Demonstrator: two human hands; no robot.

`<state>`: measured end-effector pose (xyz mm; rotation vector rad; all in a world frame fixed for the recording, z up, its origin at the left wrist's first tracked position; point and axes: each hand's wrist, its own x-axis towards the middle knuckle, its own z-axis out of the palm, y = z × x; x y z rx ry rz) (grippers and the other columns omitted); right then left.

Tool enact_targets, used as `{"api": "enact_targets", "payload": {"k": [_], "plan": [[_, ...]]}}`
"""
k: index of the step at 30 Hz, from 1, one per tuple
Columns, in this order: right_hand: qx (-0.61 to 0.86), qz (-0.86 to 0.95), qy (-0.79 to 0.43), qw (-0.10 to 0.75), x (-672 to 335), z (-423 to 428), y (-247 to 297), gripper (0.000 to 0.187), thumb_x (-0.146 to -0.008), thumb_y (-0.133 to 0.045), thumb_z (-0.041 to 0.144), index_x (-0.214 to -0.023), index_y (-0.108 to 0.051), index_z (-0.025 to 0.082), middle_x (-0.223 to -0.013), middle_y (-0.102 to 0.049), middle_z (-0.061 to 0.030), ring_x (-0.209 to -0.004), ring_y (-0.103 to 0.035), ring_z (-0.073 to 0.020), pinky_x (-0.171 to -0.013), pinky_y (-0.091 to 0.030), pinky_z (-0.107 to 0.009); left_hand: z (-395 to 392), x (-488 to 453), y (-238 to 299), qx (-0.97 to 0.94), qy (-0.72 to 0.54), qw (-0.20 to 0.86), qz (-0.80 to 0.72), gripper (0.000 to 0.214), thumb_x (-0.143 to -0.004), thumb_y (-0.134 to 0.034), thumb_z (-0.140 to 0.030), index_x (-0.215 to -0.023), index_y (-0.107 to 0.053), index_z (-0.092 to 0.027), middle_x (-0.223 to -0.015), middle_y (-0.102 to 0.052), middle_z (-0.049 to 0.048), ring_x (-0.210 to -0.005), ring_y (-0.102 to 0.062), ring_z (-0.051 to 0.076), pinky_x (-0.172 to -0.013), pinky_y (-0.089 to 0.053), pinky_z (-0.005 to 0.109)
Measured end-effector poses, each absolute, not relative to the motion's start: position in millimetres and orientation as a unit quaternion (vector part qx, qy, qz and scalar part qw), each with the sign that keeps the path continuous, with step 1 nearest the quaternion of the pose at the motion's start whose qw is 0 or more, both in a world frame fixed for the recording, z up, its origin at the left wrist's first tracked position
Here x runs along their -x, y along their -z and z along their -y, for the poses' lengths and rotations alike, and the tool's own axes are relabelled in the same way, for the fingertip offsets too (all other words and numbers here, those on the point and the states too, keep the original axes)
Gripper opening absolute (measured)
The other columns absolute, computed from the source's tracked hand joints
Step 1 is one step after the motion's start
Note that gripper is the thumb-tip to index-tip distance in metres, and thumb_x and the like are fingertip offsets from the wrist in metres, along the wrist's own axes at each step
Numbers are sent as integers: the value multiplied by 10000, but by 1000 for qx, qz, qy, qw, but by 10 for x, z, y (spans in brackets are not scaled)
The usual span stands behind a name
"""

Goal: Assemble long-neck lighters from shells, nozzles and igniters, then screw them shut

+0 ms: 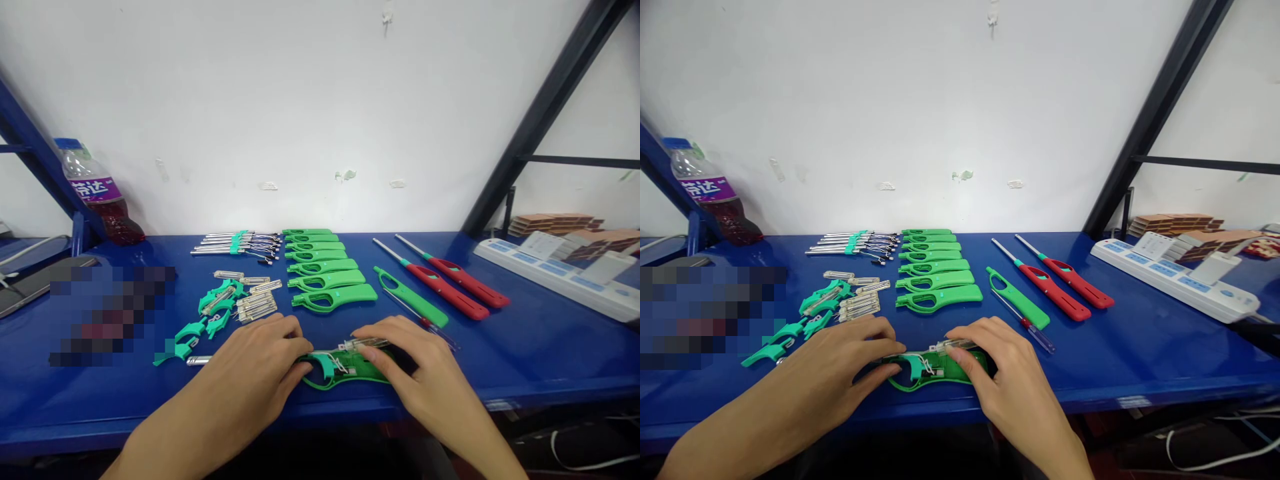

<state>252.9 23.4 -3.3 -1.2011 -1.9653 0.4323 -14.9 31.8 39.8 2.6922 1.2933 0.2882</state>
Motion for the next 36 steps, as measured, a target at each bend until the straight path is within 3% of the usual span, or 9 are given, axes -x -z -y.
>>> {"api": "enact_targets", "payload": {"k": [7,14,23,36], "plan": [[468,780,-183,372,-2543,-244,36,150,-1107,-607,350,-1120,-756,364,-1107,-792,39,-1050,-714,-205,-934,-539,-349,-283,61,-376,-901,-83,42,-424,194,-1051,-619,-101,-1128,-750,-221,-1112,-672,52,-974,-674,266,-860,-529,432],[460,785,-185,371,-2541,-242,31,156,-1107,-605,339,-1126,-759,352,-1111,-790,23,-1055,-713,-212,-935,-540,-352,-291,48,-350,-905,-86,59,-411,389,-953,-517,101,-1048,-709,-224,-1050,-644,21,-906,-632,220,-792,-461,367],[467,788,-190,354,-2536,-236,9,162,-1105,-614,329,-1146,-771,338,-1120,-789,2,-1058,-711,-229,-949,-534,-384,-299,58,-358,-894,-106,95,-426,382,-940,-465,105,-928,-685,-207,-1049,-607,21,-895,-611,182,-784,-452,312],[454,801,-202,335,-2541,-207,-27,162,-1110,-593,287,-1124,-753,313,-1116,-776,-1,-1051,-694,-221,-916,-537,-358,-309,21,-310,-903,-82,41,-419,500,-898,-437,126,-1113,-717,-229,-1100,-620,55,-936,-642,235,-818,-544,390]]}}
